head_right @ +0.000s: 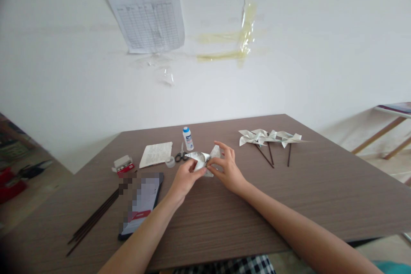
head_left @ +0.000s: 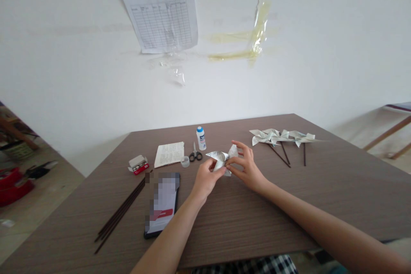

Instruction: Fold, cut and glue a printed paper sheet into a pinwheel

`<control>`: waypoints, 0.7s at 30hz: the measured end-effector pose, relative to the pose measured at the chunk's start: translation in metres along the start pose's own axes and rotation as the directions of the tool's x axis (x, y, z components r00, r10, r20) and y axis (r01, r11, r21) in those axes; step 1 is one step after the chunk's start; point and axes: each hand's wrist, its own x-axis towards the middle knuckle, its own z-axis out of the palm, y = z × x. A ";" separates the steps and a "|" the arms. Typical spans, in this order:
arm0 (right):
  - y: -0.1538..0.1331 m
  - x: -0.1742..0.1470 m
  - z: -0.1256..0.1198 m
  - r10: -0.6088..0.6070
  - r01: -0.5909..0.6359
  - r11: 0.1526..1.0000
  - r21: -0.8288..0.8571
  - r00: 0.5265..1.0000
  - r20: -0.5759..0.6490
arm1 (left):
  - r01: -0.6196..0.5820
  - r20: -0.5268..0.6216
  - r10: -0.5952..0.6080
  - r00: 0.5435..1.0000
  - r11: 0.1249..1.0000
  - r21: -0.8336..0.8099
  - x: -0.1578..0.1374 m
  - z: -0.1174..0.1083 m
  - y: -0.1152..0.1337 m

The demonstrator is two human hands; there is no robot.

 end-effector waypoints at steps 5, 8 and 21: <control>-0.002 -0.001 0.001 -0.001 0.001 1.000 -0.027 1.000 -0.014 | -0.030 0.001 0.030 1.000 0.999 0.032 0.001 -0.001 -0.002; -0.003 -0.002 0.003 0.028 -0.029 0.999 -0.027 0.999 -0.047 | -0.030 -0.007 0.031 1.000 0.998 0.050 0.001 -0.001 -0.003; 0.002 0.000 0.013 0.336 -0.324 0.849 0.419 0.941 0.046 | -0.039 -0.005 0.039 0.999 0.999 0.021 0.002 -0.003 -0.006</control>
